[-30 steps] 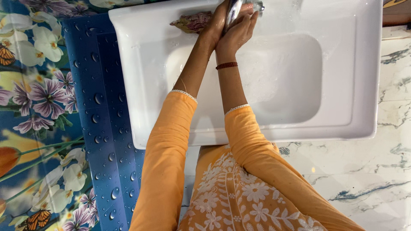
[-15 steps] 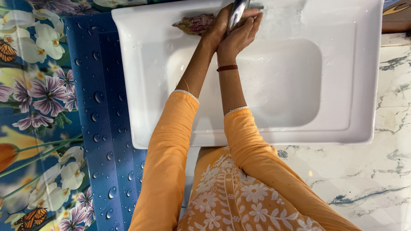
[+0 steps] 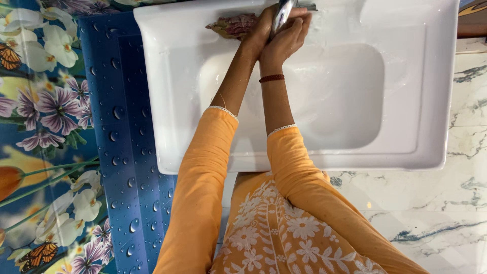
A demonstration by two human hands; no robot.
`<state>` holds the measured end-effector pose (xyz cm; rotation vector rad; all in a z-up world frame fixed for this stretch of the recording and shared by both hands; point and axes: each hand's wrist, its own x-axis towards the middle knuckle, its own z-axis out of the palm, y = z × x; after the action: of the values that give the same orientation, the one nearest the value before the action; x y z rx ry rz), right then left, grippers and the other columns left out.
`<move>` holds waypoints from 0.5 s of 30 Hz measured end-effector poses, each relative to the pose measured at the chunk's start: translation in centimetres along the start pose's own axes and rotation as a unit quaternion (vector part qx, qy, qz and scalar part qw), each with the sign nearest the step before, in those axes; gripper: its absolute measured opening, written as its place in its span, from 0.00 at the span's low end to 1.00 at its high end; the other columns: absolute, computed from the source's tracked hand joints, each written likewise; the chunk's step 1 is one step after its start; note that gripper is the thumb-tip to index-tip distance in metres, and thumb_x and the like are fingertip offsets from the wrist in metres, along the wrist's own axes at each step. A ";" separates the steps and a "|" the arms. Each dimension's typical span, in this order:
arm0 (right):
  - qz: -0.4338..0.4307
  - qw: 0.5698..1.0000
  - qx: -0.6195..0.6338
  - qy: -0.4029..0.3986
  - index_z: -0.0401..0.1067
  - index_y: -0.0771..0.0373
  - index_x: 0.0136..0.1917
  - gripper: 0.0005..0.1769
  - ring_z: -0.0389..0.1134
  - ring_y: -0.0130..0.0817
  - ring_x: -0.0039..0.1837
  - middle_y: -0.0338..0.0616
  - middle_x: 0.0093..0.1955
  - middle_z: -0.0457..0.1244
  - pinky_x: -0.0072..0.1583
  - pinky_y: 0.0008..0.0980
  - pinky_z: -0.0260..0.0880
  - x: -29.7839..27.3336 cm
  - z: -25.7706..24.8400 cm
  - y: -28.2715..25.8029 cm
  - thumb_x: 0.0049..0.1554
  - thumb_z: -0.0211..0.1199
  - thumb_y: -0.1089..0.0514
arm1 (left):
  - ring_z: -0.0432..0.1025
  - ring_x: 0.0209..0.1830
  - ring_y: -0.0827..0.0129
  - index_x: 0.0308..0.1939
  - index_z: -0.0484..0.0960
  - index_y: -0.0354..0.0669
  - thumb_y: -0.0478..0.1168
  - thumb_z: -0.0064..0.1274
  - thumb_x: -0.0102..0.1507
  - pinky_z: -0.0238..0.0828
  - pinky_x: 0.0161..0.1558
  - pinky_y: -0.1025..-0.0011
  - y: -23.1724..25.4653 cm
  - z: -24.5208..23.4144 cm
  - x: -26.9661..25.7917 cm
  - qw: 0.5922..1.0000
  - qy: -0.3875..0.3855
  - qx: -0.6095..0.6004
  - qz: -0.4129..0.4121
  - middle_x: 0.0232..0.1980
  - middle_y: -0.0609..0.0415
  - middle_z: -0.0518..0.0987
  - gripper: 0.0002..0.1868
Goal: The person washes their hands and a small cloth in a sink under running water from a faucet.
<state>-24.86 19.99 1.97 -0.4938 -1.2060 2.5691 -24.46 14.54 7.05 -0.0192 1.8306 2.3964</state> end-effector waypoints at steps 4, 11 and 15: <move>0.021 0.999 -0.003 -0.040 0.56 0.71 0.80 0.30 0.66 0.49 0.66 0.63 0.66 0.63 0.67 0.44 0.69 0.9 -0.7 1.1 0.70 0.42 0.54 | 0.75 0.43 0.71 0.57 0.84 0.36 0.54 0.44 0.70 0.73 0.46 0.73 -2.5 -0.9 1.1 0.998 0.044 -0.034 -0.001 0.50 0.48 0.85 0.27; 0.156 0.974 0.115 -0.116 0.69 0.75 0.69 0.22 0.66 0.46 0.59 0.55 0.59 0.65 0.62 0.45 0.68 4.6 -2.8 1.4 0.69 0.49 0.59 | 0.71 0.48 0.70 0.53 0.82 0.37 0.52 0.42 0.75 0.66 0.52 0.67 -12.7 -1.7 3.7 0.918 0.275 -0.284 0.032 0.51 0.51 0.81 0.22; 0.339 0.858 0.266 -0.281 0.70 0.70 0.60 0.15 0.68 0.44 0.63 0.51 0.59 0.67 0.70 0.46 0.68 5.4 -6.3 -1.2 0.64 0.51 0.61 | 0.69 0.51 0.69 0.51 0.80 0.37 0.50 0.41 0.78 0.62 0.56 0.64 -16.5 1.2 4.9 0.832 0.394 -0.373 0.116 0.52 0.52 0.78 0.20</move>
<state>-27.08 27.06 -1.93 -0.0144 -0.3787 3.6465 -27.50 20.43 -8.90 -1.0479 0.9045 3.4431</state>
